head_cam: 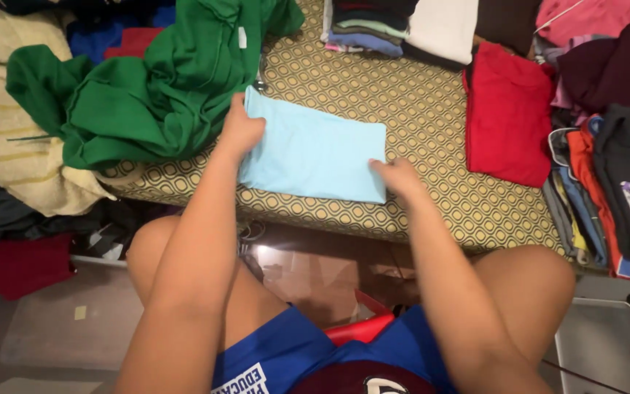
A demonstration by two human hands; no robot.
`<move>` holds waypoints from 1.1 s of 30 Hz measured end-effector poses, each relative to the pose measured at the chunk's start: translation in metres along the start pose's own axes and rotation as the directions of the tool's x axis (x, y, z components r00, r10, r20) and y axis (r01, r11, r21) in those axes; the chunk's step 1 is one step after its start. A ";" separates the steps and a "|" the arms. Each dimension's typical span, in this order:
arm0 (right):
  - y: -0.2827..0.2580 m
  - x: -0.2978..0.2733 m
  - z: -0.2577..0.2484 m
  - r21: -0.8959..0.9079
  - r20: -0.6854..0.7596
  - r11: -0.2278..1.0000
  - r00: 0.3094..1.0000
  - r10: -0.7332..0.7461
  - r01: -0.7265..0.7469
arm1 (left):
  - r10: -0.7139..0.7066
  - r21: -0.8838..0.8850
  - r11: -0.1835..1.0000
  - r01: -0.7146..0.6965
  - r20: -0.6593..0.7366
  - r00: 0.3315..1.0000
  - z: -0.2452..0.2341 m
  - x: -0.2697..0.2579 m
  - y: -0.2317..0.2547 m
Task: Fold various items of clothing including jerseys and t-shirts on a flat surface.
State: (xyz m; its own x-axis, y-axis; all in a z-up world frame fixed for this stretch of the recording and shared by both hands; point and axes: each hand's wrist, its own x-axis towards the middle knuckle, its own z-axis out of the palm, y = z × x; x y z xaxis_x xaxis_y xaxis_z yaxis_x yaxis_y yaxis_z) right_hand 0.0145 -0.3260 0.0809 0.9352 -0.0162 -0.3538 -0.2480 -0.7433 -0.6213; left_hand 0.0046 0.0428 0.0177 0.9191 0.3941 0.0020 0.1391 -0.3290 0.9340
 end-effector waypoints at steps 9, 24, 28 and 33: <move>0.013 0.024 0.015 0.344 0.003 0.939 1.000 0.008 -0.009 | 0.076 -0.149 0.987 -0.059 0.109 0.991 -0.009 -0.026 0.072; 0.044 0.048 0.012 0.422 -0.100 0.893 0.987 -0.124 0.155 | 0.260 0.268 0.935 -0.233 -0.069 0.963 0.022 -0.004 0.046; 0.033 0.039 -0.018 0.654 0.003 0.756 1.000 -0.001 -0.001 | 0.286 0.496 0.845 -0.201 -0.102 0.953 0.049 -0.032 0.067; -0.057 -0.007 -0.077 0.736 -0.033 0.621 0.931 -0.364 0.269 | -0.322 0.080 0.946 0.315 0.353 0.878 0.104 -0.027 0.053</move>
State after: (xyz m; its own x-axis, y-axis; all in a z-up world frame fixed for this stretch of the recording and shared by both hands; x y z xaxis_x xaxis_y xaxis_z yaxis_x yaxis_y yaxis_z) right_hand 0.0415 -0.3352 0.1722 0.9691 0.2332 -0.0805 -0.0890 0.0260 -0.9957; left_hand 0.0254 -0.0749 0.0298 0.8927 0.1493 -0.4253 0.4504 -0.2558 0.8554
